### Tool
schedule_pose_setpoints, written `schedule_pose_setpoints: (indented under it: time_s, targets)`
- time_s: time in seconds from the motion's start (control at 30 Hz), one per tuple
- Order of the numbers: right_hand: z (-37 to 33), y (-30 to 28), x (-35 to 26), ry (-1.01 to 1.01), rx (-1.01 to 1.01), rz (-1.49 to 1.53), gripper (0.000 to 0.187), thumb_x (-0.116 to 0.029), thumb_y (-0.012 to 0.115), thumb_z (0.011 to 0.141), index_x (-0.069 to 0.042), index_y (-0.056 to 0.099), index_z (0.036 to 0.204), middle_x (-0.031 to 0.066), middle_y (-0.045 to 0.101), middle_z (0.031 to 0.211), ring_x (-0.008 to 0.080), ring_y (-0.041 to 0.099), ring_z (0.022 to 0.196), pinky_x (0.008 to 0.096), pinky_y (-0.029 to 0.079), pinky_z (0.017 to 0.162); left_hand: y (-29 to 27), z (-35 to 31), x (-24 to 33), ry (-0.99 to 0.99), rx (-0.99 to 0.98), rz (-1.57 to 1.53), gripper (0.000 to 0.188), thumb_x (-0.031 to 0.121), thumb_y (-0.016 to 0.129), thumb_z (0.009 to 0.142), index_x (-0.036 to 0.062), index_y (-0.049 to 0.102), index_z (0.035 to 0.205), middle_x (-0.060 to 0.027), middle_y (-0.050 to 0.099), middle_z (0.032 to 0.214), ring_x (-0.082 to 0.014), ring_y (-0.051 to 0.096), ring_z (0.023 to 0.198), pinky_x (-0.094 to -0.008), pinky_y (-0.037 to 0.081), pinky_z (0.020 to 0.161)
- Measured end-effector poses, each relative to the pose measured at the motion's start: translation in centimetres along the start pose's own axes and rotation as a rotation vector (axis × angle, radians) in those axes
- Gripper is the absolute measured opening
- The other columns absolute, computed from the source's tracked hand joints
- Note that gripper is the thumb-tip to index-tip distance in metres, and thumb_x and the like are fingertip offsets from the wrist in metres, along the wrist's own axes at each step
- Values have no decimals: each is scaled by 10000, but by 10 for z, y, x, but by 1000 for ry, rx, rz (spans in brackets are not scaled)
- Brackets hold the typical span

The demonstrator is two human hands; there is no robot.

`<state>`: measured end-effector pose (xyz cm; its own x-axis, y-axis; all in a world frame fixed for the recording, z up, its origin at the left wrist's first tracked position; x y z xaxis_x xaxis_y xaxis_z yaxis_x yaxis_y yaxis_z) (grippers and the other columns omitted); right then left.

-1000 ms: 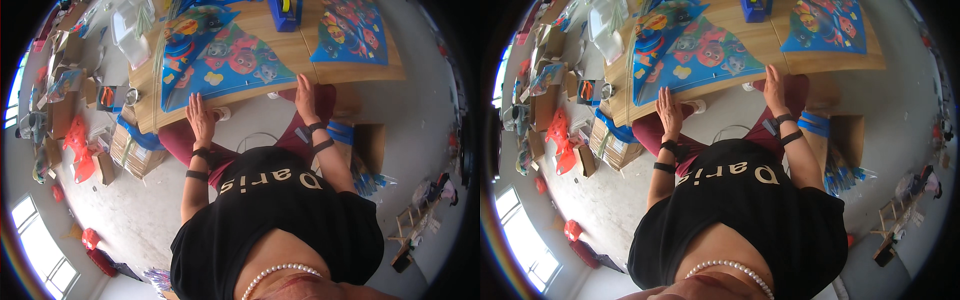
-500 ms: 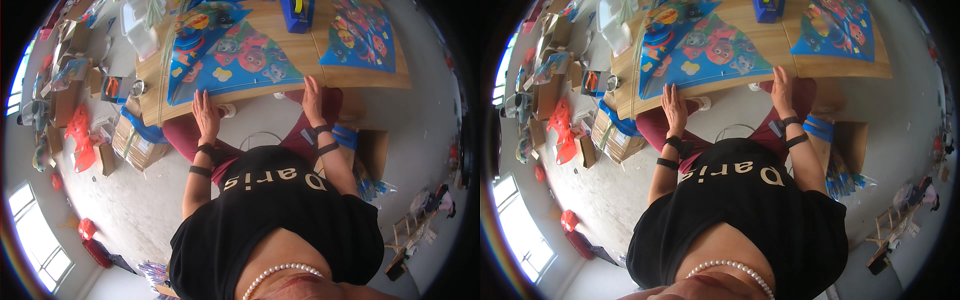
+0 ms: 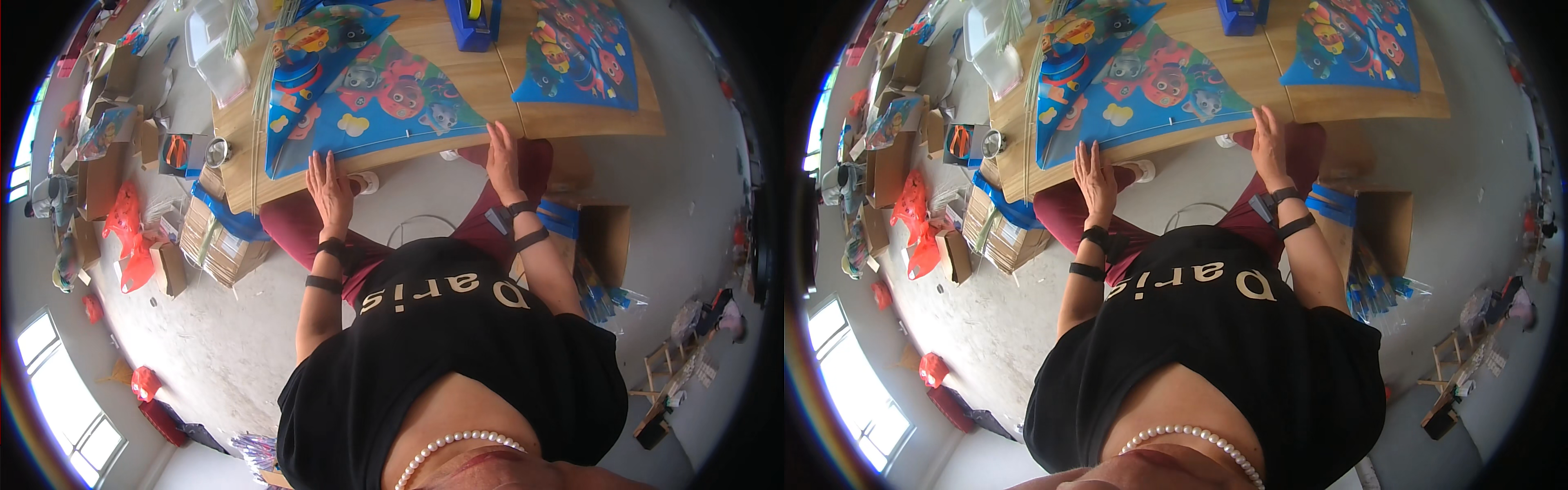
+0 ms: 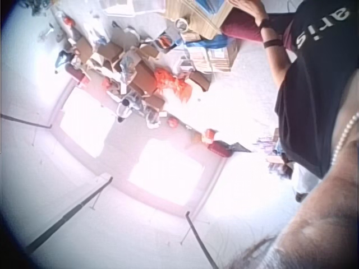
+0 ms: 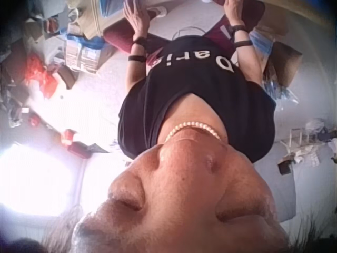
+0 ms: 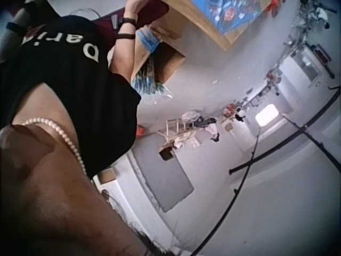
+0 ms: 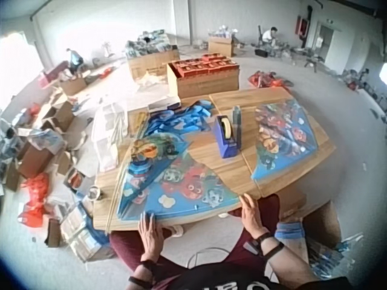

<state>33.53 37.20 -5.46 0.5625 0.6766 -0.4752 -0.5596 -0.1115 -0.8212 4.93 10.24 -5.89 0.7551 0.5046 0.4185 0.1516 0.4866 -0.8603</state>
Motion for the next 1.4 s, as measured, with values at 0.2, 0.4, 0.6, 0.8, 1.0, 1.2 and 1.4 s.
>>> schedule_pose_setpoints:
  time_s: [0.2, 0.4, 0.6, 0.8, 1.0, 1.2, 1.4]
  targets:
    - [0, 1, 1, -22, 12, 27, 479, 59, 540, 943, -39, 527, 1412, 197, 492, 1443, 404, 512, 1266, 471, 448, 1060, 0, -1, -2, -2, -9, 11, 515, 184, 576, 970, 46, 500, 1460, -251, 382, 1560, -395, 323, 1474, -520, 242, 1205]
    - [-2, 0, 3, -8, 11, 26, 430, 30, 519, 974, -37, 543, 1399, 175, 493, 1445, 395, 496, 1286, 452, 435, 1071, 1, -1, -2, 3, -8, -3, 535, 135, 585, 947, 61, 490, 1468, -247, 374, 1565, -397, 336, 1463, -513, 249, 1202]
    - [0, 1, 1, -3, -1, 51, 447, 46, 514, 971, -38, 526, 1410, 184, 489, 1451, 397, 493, 1301, 454, 438, 1075, -2, -1, -4, -11, -29, -15, 518, 167, 563, 971, 51, 480, 1470, -252, 364, 1569, -388, 319, 1477, -518, 231, 1213]
    - [6, -5, 2, 1, 27, 82, 439, 45, 508, 980, -7, 495, 1417, 198, 509, 1432, 395, 500, 1301, 457, 442, 1074, -5, 7, 5, -26, -6, 27, 493, 169, 589, 973, 36, 507, 1441, -225, 397, 1560, -381, 363, 1452, -506, 254, 1197]
    - [82, -28, -2, -65, 238, 44, 373, -62, 577, 1000, -7, 528, 1366, 204, 583, 1329, 379, 566, 1205, 424, 471, 1011, 1, 74, 72, 46, -53, -369, 474, 70, 594, 954, 17, 504, 1416, -231, 477, 1476, -407, 445, 1374, -481, 366, 1134]
    - [222, -3, 51, 208, 242, 456, 287, -220, 640, 1000, -29, 632, 1215, 174, 692, 1167, 302, 686, 1036, 389, 531, 902, 99, 172, 167, -161, -305, -997, 294, 167, 630, 959, 14, 645, 1209, -174, 699, 1107, -289, 673, 1054, -397, 516, 921]
    - [282, 20, 73, 357, -131, 401, 260, -256, 674, 966, -22, 702, 1075, 123, 757, 980, 236, 718, 926, 355, 537, 818, 191, 246, 207, -595, -605, -1505, 269, 64, 640, 957, -34, 633, 1208, -69, 672, 1006, -125, 631, 992, -294, 521, 870]
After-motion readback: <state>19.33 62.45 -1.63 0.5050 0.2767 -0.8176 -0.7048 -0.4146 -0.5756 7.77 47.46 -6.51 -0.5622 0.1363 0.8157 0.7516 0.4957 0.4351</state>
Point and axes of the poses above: each hand's wrist, its own z-axis towards the middle knuckle, its own y-axis out of the palm, x = y × z, the point moved 3 cm from there along z, towards the middle knuckle
